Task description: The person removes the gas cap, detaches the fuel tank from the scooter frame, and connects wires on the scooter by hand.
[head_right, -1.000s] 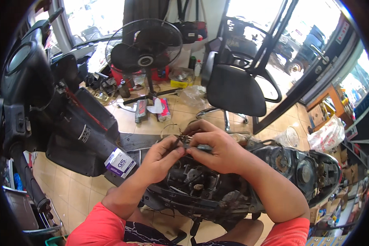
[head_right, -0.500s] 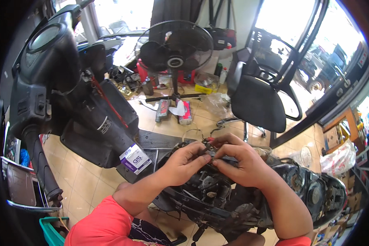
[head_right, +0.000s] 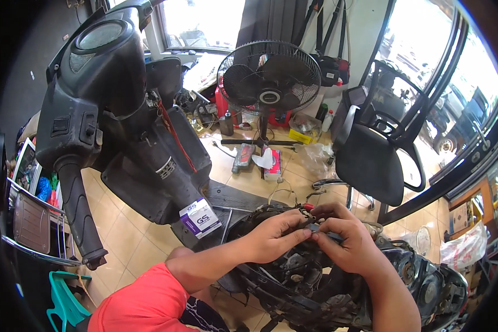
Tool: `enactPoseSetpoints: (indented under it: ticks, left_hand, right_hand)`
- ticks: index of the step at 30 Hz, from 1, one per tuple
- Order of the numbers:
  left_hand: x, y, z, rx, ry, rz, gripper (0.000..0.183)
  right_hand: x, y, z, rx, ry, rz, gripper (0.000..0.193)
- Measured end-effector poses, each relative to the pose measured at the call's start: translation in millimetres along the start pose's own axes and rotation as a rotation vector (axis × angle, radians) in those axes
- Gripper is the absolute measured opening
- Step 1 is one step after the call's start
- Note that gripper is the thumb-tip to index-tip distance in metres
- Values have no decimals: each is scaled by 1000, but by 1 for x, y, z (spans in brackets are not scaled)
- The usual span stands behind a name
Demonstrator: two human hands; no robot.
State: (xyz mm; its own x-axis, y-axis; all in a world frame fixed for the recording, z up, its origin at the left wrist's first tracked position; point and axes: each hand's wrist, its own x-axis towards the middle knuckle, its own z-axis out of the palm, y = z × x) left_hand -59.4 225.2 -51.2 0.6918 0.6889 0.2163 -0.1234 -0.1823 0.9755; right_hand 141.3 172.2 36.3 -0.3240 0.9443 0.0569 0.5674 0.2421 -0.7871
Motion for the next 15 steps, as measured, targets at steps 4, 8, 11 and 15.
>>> enactPoseSetpoints:
  ticks: [4,8,11,15]
  left_hand:
    - [1,-2,-2,95,5,68,24]
    - [2,0,-2,97,-5,54,24]
    - [2,1,-3,100,-17,52,25]
    - [2,3,-3,117,-43,56,26]
  right_hand:
    - [0,-3,0,-5,-9,7,6]
    - [1,-1,1,10,1,-52,6]
    - [2,-2,0,7,-11,-45,7]
    - [1,2,1,-7,-8,-59,7]
